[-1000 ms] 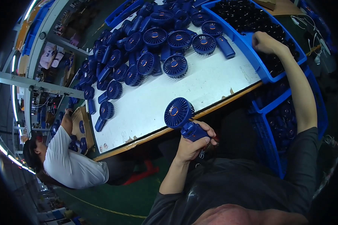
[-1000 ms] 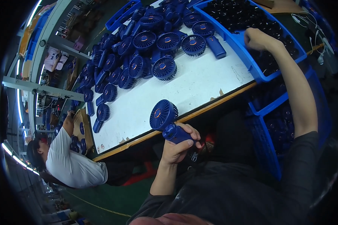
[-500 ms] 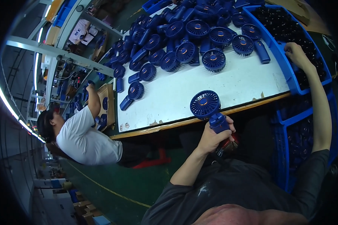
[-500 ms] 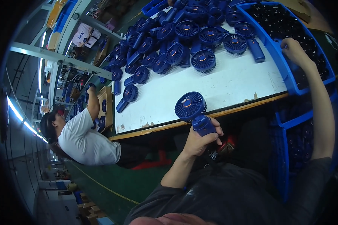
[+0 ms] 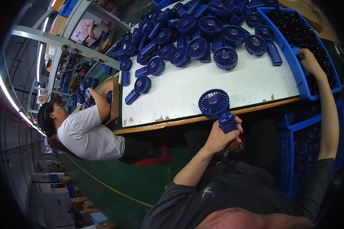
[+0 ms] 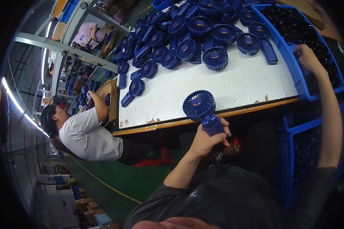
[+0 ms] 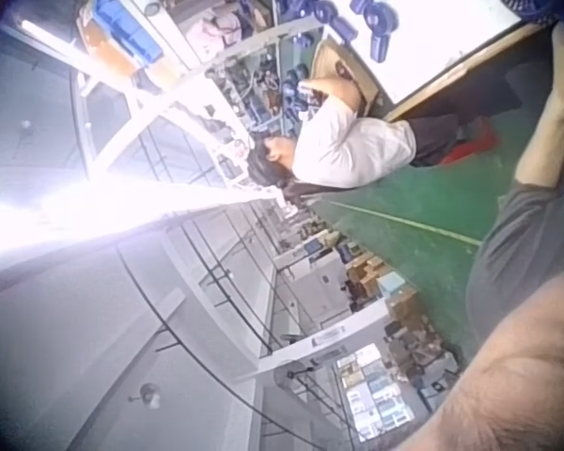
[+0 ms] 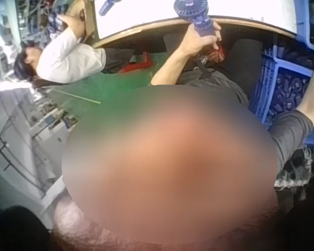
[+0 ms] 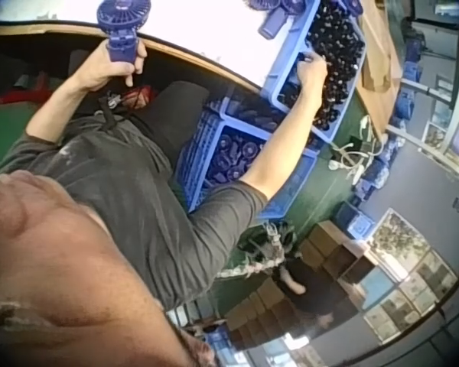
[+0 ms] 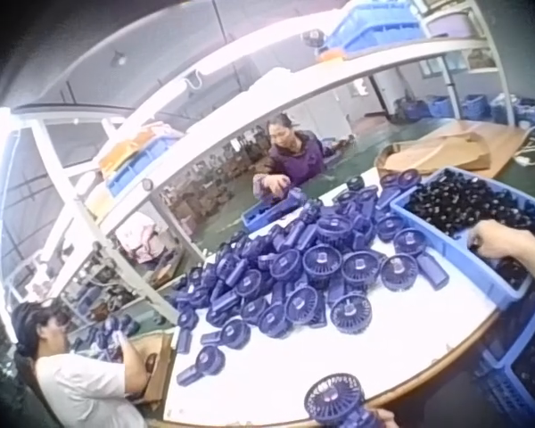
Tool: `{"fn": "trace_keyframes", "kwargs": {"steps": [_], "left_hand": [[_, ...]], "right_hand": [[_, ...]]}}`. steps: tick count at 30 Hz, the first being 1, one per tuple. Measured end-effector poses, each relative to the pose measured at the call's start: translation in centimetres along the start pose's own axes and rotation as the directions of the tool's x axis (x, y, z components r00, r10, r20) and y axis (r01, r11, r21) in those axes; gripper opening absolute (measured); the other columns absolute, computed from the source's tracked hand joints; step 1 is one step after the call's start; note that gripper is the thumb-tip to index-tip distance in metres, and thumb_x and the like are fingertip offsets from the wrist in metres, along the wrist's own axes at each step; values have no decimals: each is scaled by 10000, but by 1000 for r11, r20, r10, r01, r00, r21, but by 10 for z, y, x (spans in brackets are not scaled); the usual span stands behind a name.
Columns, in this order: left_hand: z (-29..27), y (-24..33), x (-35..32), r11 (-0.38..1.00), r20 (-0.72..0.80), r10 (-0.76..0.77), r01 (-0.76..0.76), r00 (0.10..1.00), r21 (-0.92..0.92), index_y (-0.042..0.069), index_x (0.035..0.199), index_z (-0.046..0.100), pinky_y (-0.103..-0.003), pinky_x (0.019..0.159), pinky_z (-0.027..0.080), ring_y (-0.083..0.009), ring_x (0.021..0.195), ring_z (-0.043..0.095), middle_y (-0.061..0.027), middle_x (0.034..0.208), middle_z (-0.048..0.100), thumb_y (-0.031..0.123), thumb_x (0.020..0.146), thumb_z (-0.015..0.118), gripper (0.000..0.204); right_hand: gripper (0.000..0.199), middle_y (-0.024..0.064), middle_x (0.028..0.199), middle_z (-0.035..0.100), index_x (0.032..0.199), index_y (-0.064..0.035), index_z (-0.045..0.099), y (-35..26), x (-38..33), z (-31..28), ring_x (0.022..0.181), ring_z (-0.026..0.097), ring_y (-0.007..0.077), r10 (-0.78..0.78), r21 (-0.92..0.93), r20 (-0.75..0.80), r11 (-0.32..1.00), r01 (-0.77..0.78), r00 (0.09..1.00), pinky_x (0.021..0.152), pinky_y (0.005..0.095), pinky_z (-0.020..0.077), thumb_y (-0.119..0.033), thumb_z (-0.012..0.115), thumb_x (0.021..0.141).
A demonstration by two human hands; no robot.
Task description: The person assembles portable fans by attaching various plastic components by hand.
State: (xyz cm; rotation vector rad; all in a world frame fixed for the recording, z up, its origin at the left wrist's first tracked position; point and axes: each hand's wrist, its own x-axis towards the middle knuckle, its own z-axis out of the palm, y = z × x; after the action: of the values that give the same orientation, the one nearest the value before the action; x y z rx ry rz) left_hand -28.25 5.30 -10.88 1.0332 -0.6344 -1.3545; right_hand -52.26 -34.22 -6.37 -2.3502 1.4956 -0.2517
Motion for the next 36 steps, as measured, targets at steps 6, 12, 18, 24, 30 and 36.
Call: {"fn": "trace_keyframes", "kwargs": {"steps": [6,12,18,24,30,36], "left_hand": [[-1,0,-2,1000,-9,2,-2,1000,15,-38,1149,550,-313,676,600,-183,853,654,-120,953,639,-51,833,639,329],[1,4,-3,999,-13,14,-14,1000,52,-16,1165,553,-281,671,585,-135,830,637,-73,948,627,-15,831,632,343],[6,7,-5,991,-47,14,-8,999,135,-3,1150,576,-263,660,571,-107,781,630,-39,922,622,23,860,637,297],[9,7,-3,974,-60,-5,19,998,226,-3,1163,594,-244,671,573,-83,808,626,-35,964,625,100,912,704,293],[23,8,2,936,-119,187,-141,975,322,4,1131,600,-224,655,522,-76,758,630,-27,941,647,95,893,739,290],[26,3,28,968,-279,216,-169,936,183,26,1128,618,-265,647,578,-99,822,641,-24,982,647,90,907,716,250]], "right_hand": [[253,155,1066,636,1040,2,632,12,6,3,1029,633,273,36,80,9,996,-36,999,942,367,502,76,599,801],[145,121,980,616,950,11,616,10,3,-2,897,621,224,-55,90,-97,994,64,994,830,345,525,46,643,811],[150,115,956,664,1016,27,640,29,14,-8,886,651,186,-68,168,-166,981,96,984,835,313,523,-10,639,870],[123,27,874,619,1061,-6,634,-7,-21,-5,794,579,97,-139,218,-405,945,243,904,753,254,488,-53,589,957],[142,26,922,644,1103,8,636,-90,-106,35,834,598,81,-249,304,-475,854,422,844,781,227,484,-42,580,982],[140,110,922,654,1003,20,631,-160,-164,81,843,645,181,-270,650,-322,634,419,908,750,302,504,12,606,865]]}}
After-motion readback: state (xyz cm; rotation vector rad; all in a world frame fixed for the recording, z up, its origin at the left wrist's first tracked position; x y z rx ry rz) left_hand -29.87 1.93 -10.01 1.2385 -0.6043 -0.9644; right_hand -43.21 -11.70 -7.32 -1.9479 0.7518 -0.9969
